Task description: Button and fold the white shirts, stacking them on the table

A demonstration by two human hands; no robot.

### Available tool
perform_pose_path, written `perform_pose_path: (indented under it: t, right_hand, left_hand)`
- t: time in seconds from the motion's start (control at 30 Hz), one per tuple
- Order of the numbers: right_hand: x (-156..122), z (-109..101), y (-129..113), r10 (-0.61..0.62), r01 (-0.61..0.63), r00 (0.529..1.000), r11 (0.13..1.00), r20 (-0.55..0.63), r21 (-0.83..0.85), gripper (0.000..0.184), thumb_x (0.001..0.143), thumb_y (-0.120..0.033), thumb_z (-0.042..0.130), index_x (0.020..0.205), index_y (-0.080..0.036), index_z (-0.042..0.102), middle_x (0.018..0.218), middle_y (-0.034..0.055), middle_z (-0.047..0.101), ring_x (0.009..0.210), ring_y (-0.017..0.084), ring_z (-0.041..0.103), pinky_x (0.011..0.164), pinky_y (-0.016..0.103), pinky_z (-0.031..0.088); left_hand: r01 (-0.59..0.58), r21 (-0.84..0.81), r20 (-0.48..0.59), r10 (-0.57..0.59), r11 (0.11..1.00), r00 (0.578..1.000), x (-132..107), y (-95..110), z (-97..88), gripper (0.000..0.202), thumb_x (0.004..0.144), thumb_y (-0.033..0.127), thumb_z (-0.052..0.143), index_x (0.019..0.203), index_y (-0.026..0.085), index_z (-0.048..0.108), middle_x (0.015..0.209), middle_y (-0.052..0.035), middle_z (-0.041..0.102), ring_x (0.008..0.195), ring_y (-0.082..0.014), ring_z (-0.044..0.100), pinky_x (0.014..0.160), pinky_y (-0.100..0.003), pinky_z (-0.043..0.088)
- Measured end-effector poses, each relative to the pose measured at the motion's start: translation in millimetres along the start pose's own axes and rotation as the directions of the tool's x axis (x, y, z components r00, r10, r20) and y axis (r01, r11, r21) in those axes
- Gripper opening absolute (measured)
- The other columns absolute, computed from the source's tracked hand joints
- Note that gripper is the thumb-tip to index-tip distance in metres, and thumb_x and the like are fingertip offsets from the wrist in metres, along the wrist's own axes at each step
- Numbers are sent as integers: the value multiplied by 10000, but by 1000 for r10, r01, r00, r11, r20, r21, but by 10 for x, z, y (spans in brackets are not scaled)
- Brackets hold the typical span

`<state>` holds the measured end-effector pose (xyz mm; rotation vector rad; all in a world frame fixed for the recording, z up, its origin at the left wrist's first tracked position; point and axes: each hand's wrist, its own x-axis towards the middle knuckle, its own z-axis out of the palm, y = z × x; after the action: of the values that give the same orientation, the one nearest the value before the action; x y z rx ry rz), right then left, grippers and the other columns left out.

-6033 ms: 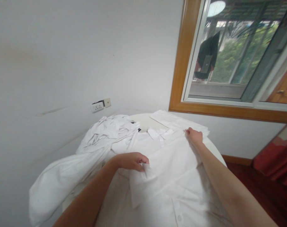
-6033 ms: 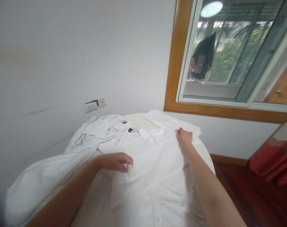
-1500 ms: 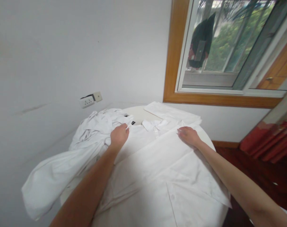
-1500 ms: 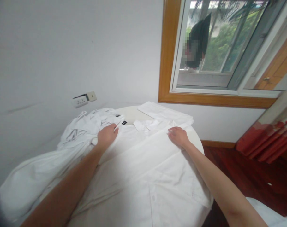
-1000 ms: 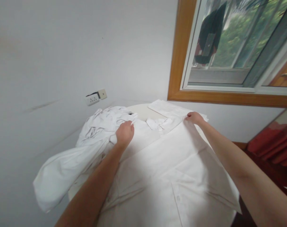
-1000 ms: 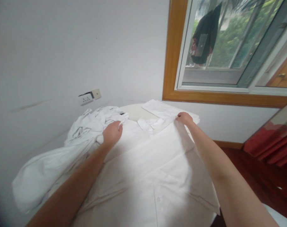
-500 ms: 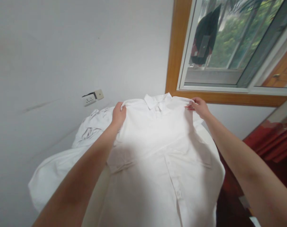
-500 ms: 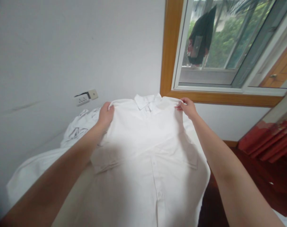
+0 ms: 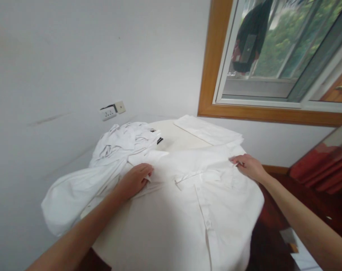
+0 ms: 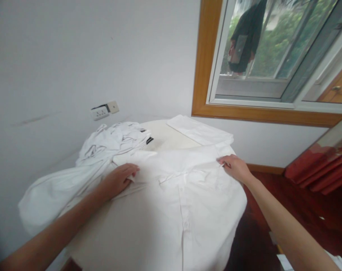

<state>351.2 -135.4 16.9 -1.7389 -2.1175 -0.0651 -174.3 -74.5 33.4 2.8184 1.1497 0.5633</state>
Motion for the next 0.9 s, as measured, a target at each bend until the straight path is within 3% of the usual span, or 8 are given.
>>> perform_pose_path:
  t: [0.13, 0.33, 0.47, 0.6, 0.77, 0.9]
  right_hand:
    - [8, -96, -69, -86, 96, 994, 979, 64, -179, 258, 753, -121, 479, 879, -206, 688, 998, 56, 702, 913, 222, 585, 846, 337, 428]
    - [-51, -271, -31, -137, 126, 990, 952, -18, -279, 209, 841, -168, 484, 855, -181, 693, 894, 91, 684, 838, 226, 560, 772, 315, 400]
    - [-154, -242, -66, -151, 176, 982, 950, 117, -258, 222, 863, -195, 477, 880, -203, 698, 935, 73, 688, 891, 225, 562, 800, 320, 399]
    - [-189, -235, -164, -89, 132, 983, 949, 161, -286, 263, 840, -173, 469, 934, -227, 709, 985, 70, 701, 969, 238, 573, 838, 353, 407]
    - [-72, -408, -431, 72, 3, 976, 938, 205, -346, 408, 718, -70, 475, 981, -246, 733, 1085, 75, 705, 1049, 262, 602, 880, 384, 431]
    - [266, -464, -868, 48, 6, 975, 969, 216, -246, 432, 782, -113, 429, 1083, -217, 721, 1137, 84, 693, 1029, 249, 633, 921, 363, 448]
  left_hand:
    - [-7, 119, 53, 1, 993, 999, 7, 89, -70, 212, 713, 54, 438, 809, 196, 563, 908, -71, 617, 907, -214, 552, 838, -351, 454]
    - [-102, 308, 135, 62, 946, 989, -21, 113, -181, 124, 757, 84, 481, 769, 190, 546, 863, -89, 582, 861, -245, 520, 785, -371, 431]
    - [-161, 361, 187, 98, 919, 977, -82, 121, -173, 143, 808, 108, 471, 839, 186, 587, 893, -97, 599, 868, -254, 535, 803, -389, 438]
    - [-93, 390, 188, 20, 916, 982, -110, 207, -189, 169, 784, 85, 476, 831, 180, 607, 876, -94, 618, 864, -249, 567, 787, -378, 449]
    - [15, 400, 225, -114, 916, 968, 12, 467, -308, 270, 753, 21, 427, 775, 179, 645, 798, -94, 649, 788, -231, 600, 761, -371, 455]
    - [55, 443, 105, -113, 895, 988, 393, 614, -401, 251, 808, 91, 427, 868, 149, 664, 869, -141, 649, 895, -273, 585, 798, -400, 457]
